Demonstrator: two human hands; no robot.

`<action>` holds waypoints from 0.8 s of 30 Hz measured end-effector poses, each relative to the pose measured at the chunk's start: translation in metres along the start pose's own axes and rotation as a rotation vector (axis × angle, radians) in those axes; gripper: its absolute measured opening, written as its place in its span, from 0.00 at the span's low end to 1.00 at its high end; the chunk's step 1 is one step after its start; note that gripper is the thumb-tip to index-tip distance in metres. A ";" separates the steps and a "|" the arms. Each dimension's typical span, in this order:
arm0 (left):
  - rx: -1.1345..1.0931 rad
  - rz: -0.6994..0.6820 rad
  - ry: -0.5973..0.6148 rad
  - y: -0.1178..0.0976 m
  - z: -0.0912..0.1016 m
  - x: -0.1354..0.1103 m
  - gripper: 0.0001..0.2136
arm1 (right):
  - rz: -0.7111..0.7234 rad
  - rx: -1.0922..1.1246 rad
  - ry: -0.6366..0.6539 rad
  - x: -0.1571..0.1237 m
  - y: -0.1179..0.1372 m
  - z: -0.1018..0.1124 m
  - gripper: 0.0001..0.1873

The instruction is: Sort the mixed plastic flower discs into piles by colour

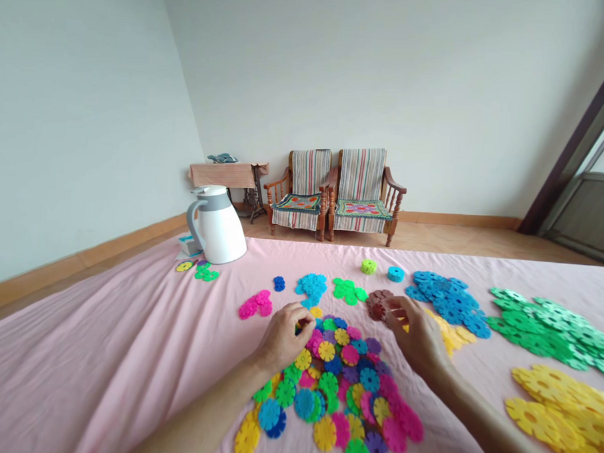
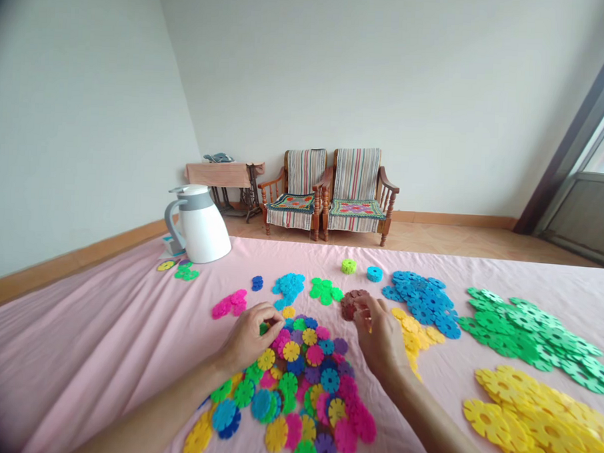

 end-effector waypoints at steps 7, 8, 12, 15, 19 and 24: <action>0.010 0.007 0.011 -0.004 0.002 0.002 0.08 | 0.262 0.084 0.506 -0.064 0.090 -0.037 0.11; 0.013 0.006 0.011 -0.005 0.003 0.002 0.08 | 0.286 0.065 0.570 -0.073 0.099 -0.042 0.13; 0.019 0.004 0.014 -0.005 0.002 0.002 0.07 | 0.345 -0.043 0.690 -0.091 0.113 -0.053 0.18; 0.023 0.005 0.022 -0.004 0.001 0.003 0.07 | 0.337 -0.069 0.695 -0.090 0.111 -0.056 0.17; 0.020 -0.003 0.018 -0.003 0.001 0.002 0.07 | 0.312 -0.057 0.659 -0.089 0.109 -0.056 0.15; 0.010 0.006 0.021 -0.003 0.001 0.001 0.07 | 0.255 0.070 0.629 -0.090 0.106 -0.056 0.09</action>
Point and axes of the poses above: each hand's wrist, its own x-axis towards the middle knuckle, its own z-axis out of the back of the hand, y = z × x, the point moved 7 cm from there along x, towards the middle knuckle, and after that the axes turned 4 degrees about -z, right-handed, at the moved point
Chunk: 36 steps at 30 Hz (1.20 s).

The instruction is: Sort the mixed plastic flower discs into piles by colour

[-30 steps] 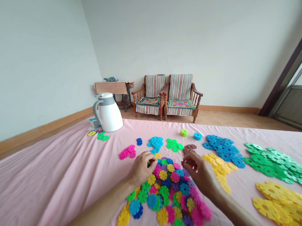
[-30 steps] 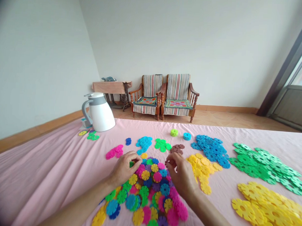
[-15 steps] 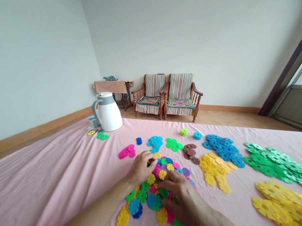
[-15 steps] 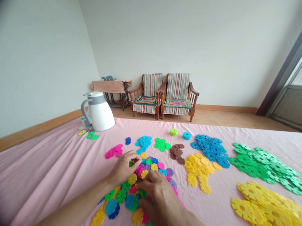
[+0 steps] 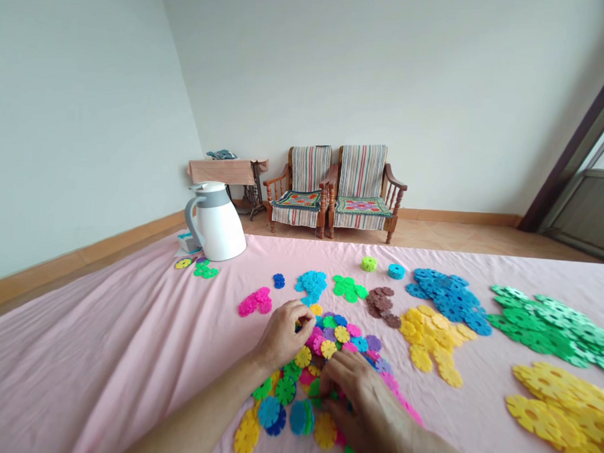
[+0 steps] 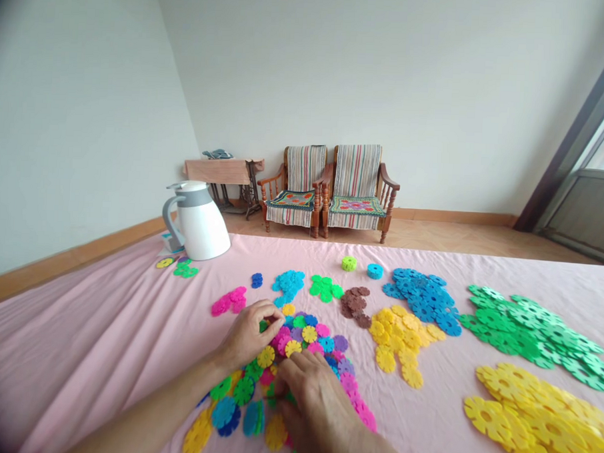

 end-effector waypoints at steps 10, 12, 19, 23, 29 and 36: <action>-0.011 0.002 0.001 0.001 -0.002 0.000 0.07 | -0.285 -0.039 -0.464 0.011 -0.101 0.075 0.06; -0.013 0.002 0.002 0.003 -0.003 0.000 0.07 | -0.328 -0.046 -0.531 0.010 -0.120 0.087 0.07; -0.015 0.008 0.012 0.007 -0.005 -0.001 0.07 | -0.322 -0.057 -0.551 0.007 -0.114 0.088 0.09; -0.016 0.013 0.016 0.006 -0.004 0.000 0.07 | -0.105 -0.061 -0.366 0.012 -0.070 0.061 0.10; -0.013 -0.024 0.029 -0.002 -0.003 0.000 0.07 | 0.025 -0.149 -0.145 0.015 -0.028 0.024 0.14; -0.003 -0.033 0.057 -0.007 -0.003 0.001 0.07 | -0.009 -0.232 -0.124 0.018 -0.020 0.018 0.08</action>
Point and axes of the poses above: each hand's wrist, its own x-axis towards the middle knuckle, its own z-axis out of the back of the hand, y = z × x, the point moved 7 cm from there along x, towards the middle knuckle, and after that the axes turned 4 degrees about -z, right-handed, at the moved point
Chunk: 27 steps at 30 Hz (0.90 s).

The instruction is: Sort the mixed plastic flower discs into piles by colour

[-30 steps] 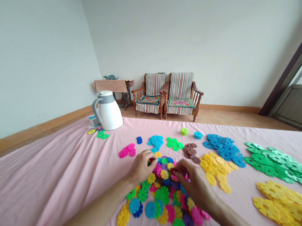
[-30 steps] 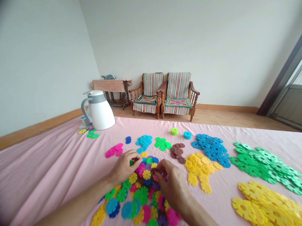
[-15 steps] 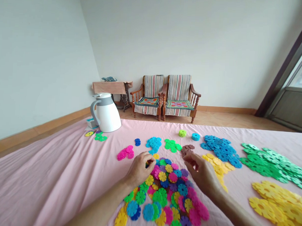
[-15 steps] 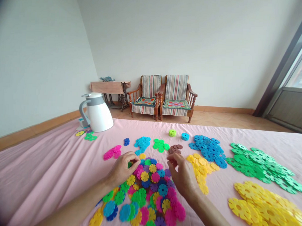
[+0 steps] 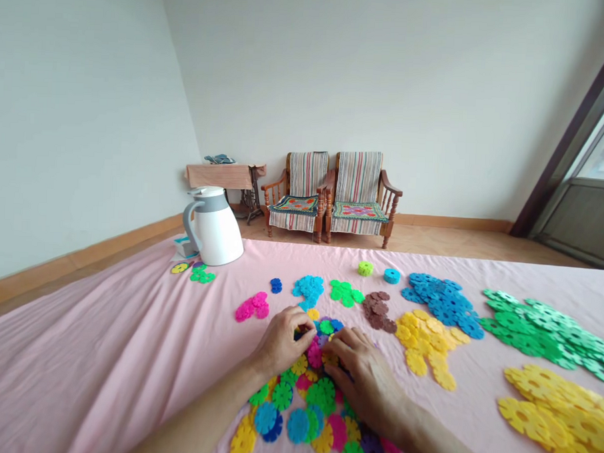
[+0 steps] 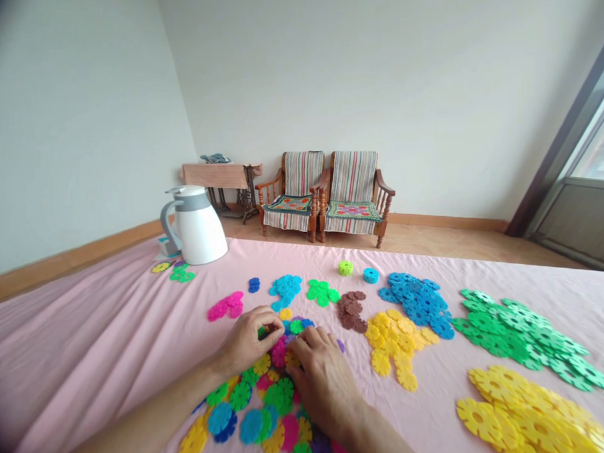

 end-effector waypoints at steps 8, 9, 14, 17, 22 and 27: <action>0.011 -0.003 0.003 0.001 -0.001 -0.001 0.07 | -0.080 -0.005 -0.011 -0.001 -0.003 0.000 0.05; 0.011 -0.003 0.002 0.000 -0.001 -0.001 0.07 | -0.089 -0.014 -0.020 -0.001 -0.004 0.001 0.06; 0.002 -0.012 0.006 0.000 0.000 -0.001 0.08 | -0.109 -0.035 -0.049 -0.002 -0.007 0.003 0.05; 0.002 -0.011 0.011 0.002 -0.001 0.000 0.08 | -0.110 -0.002 -0.072 -0.003 -0.006 0.003 0.03; -0.002 -0.001 0.027 0.005 -0.002 0.000 0.08 | -0.088 0.105 -0.115 -0.001 -0.008 0.008 0.04; -0.022 -0.003 0.013 0.006 -0.002 -0.001 0.08 | -0.113 0.137 -0.136 -0.002 -0.044 0.045 0.08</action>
Point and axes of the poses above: each hand's wrist, its own x-axis towards the middle knuckle, its own z-axis out of the back of the hand, y = z × x, the point moved 7 cm from there along x, towards the middle knuckle, and after that the axes turned 4 degrees about -z, right-handed, at the moved point
